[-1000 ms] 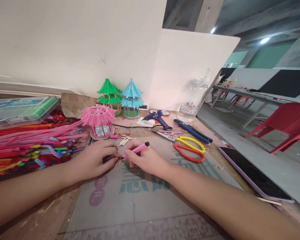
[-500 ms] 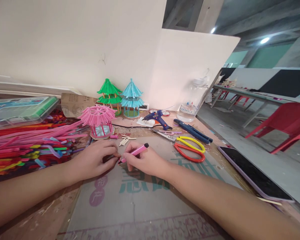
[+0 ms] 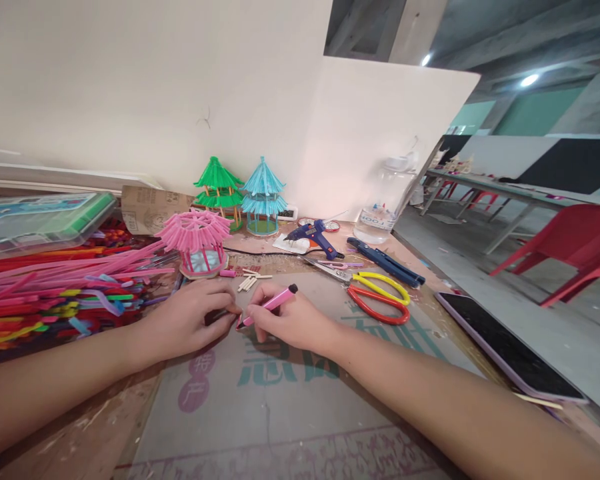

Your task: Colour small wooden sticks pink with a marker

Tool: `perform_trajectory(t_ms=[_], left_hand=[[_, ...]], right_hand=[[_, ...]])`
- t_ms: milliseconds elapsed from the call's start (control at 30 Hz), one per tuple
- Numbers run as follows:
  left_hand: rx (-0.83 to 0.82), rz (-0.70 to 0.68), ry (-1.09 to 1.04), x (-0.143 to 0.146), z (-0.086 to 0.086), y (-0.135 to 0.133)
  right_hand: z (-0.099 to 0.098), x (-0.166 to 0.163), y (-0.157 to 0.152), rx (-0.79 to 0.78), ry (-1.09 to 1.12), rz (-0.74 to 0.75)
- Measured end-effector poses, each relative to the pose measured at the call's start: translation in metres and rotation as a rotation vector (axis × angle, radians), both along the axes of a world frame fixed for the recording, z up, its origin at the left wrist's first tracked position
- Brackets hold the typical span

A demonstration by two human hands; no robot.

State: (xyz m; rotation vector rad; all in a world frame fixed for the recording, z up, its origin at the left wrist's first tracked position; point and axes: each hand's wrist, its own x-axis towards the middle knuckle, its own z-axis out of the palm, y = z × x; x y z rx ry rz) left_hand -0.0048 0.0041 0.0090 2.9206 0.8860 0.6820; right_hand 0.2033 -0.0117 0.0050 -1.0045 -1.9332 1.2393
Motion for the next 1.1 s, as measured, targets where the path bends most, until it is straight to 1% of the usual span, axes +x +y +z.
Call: perform_trajectory(t_ms=[300,500,767,1100], left_hand=[[0.005,0.006,0.011,0.0003,0.0000,-0.0002],[-0.001,-0.013,-0.012,0.0005,0.0003,0.0005],[0.000,0.006,-0.005,0.0007,-0.0003,-0.0005],[0.004,-0.022,-0.009,0.0000,-0.0008,0.0014]], right_hand=[[-0.0001,-0.0003,-0.0003,0.002,0.009,-0.009],[-0.0005,-0.0008,0.0003,0.011,0.015,-0.010],[-0.0005,-0.0003,-0.0006,0.014,0.007,-0.005],[0.0007,-0.0014,-0.0006,0.020,-0.008,-0.006]])
